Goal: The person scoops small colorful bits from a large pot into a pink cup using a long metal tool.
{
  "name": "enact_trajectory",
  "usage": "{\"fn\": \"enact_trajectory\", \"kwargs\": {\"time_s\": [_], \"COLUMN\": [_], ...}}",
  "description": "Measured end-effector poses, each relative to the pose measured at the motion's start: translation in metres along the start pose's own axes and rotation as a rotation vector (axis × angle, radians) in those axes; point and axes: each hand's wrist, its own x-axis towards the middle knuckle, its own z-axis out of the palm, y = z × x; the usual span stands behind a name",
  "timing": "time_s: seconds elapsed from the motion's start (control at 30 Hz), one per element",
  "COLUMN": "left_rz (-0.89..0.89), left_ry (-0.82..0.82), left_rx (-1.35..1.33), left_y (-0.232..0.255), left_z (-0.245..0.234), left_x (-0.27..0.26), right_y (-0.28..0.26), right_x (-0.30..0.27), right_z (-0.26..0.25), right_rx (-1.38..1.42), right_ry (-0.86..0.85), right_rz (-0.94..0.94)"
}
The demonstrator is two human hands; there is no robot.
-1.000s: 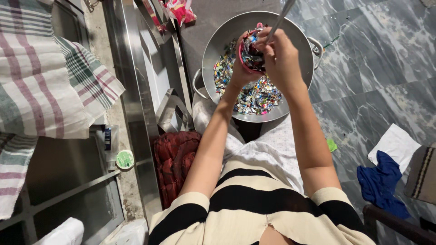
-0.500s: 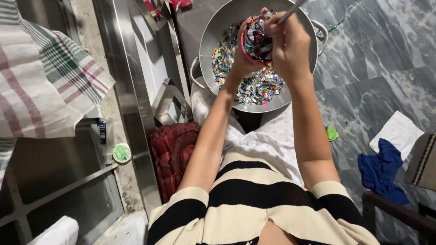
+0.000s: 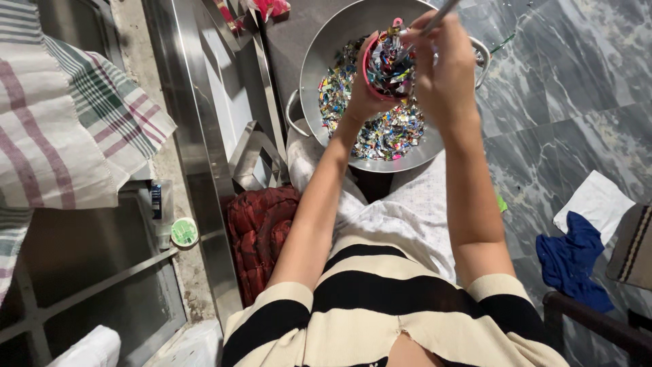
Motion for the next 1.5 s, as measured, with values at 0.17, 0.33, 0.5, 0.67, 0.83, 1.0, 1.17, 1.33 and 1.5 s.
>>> {"fn": "enact_trajectory", "kwargs": {"time_s": [0.17, 0.33, 0.5, 0.67, 0.83, 1.0, 1.17, 1.33, 1.5], "left_rz": [0.014, 0.034, 0.039, 0.051, 0.011, -0.039, -0.018, -0.058, 0.022], "left_ry": [-0.007, -0.009, -0.016, -0.013, -0.020, -0.044, -0.032, -0.041, -0.046], "left_rx": [-0.072, 0.039, -0.022, 0.017, 0.006, -0.062, -0.005, -0.087, -0.017], "left_y": [0.001, 0.000, -0.004, 0.000, 0.007, 0.015, 0.016, 0.011, 0.005], "left_z": [-0.001, -0.001, 0.001, 0.001, 0.001, 0.001, 0.000, 0.000, -0.002], "left_x": [-0.001, 0.000, -0.003, -0.002, 0.000, 0.001, 0.000, 0.000, 0.002], "right_y": [-0.009, -0.005, -0.004, -0.008, 0.007, 0.006, -0.010, -0.009, 0.002], "right_x": [0.002, -0.014, -0.017, -0.016, -0.018, -0.022, -0.022, -0.022, -0.023], "right_z": [-0.017, 0.006, 0.019, -0.004, 0.021, 0.023, 0.010, 0.024, 0.024], "right_rx": [-0.018, 0.105, 0.112, 0.071, 0.217, -0.036, -0.091, -0.025, -0.002], "right_ry": [0.084, 0.103, 0.034, 0.152, 0.073, 0.028, 0.160, 0.128, 0.044], "right_rz": [-0.056, -0.021, 0.008, 0.006, 0.085, 0.001, -0.026, 0.037, 0.031]}}
